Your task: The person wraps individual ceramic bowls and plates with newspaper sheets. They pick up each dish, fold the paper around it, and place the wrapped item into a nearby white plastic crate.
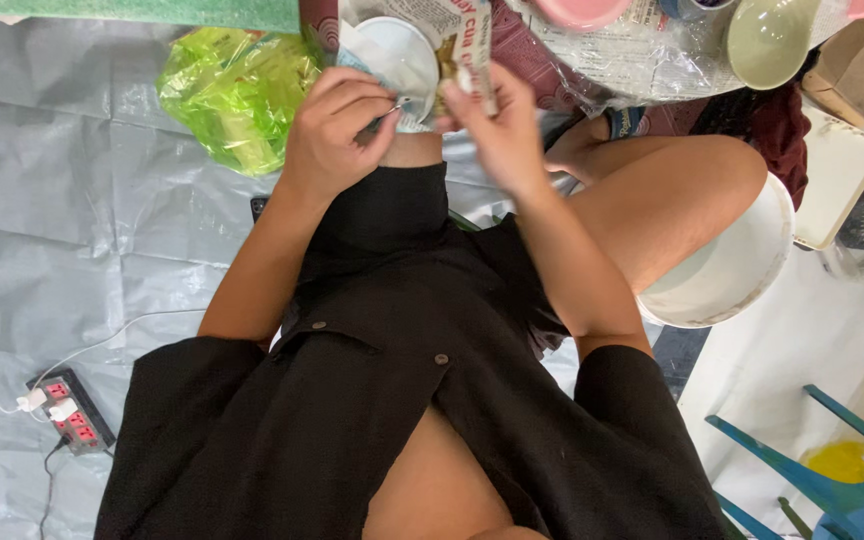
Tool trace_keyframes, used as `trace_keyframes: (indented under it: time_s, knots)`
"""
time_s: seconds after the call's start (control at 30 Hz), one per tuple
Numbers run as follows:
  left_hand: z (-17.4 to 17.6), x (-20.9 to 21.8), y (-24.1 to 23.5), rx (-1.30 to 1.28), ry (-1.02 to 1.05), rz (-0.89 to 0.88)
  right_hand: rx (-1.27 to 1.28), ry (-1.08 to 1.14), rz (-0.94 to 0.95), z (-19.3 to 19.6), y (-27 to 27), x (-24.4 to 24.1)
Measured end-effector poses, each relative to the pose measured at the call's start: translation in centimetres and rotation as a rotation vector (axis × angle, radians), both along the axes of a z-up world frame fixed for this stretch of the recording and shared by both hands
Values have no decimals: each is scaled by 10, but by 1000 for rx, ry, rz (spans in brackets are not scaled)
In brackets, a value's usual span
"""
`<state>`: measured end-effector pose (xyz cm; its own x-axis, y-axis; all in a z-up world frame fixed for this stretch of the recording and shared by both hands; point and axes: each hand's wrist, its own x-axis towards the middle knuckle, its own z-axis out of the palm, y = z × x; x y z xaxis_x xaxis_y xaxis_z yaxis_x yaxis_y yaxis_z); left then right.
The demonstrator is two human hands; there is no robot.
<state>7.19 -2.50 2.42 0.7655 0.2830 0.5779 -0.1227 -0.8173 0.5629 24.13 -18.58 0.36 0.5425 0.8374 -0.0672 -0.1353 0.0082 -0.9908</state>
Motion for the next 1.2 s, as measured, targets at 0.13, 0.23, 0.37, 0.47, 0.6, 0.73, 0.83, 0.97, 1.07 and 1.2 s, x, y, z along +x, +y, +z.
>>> trace_keyframes:
  time_s: [0.13, 0.23, 0.37, 0.47, 0.6, 0.73, 0.83, 0.97, 1.07, 1.2]
  knots:
    - [3, -1, -2, -31, 17, 29, -7, -718, -119, 3, 5, -32]
    - [4, -1, 1, -78, 27, 25, 72, -1107, -34, 10, 5, -25]
    - [4, -3, 3, -129, 32, 44, 195, -1240, 141, 13, 11, -14]
    - [4, -6, 3, -143, 36, 1, 197, -1398, 166, 11, 14, -5]
    - [-3, -13, 14, -285, 19, -157, 219, -1538, 112, 7, 16, 9]
    - [-23, -7, 37, -407, -210, 41, 274, -1540, 120, 5, 17, 11]
    - [-40, 10, 57, -720, -120, 19, 270, -1538, 144, 7, 18, 10]
    - [-55, 31, 72, -862, 117, -176, 249, -1497, 199, 13, 18, 8]
    - [-58, 40, 67, -1043, 107, -178, 261, -1455, 221, 18, 18, 11]
    - [-50, 48, 48, -1010, -98, -176, 258, -1427, 253, 20, 14, 11]
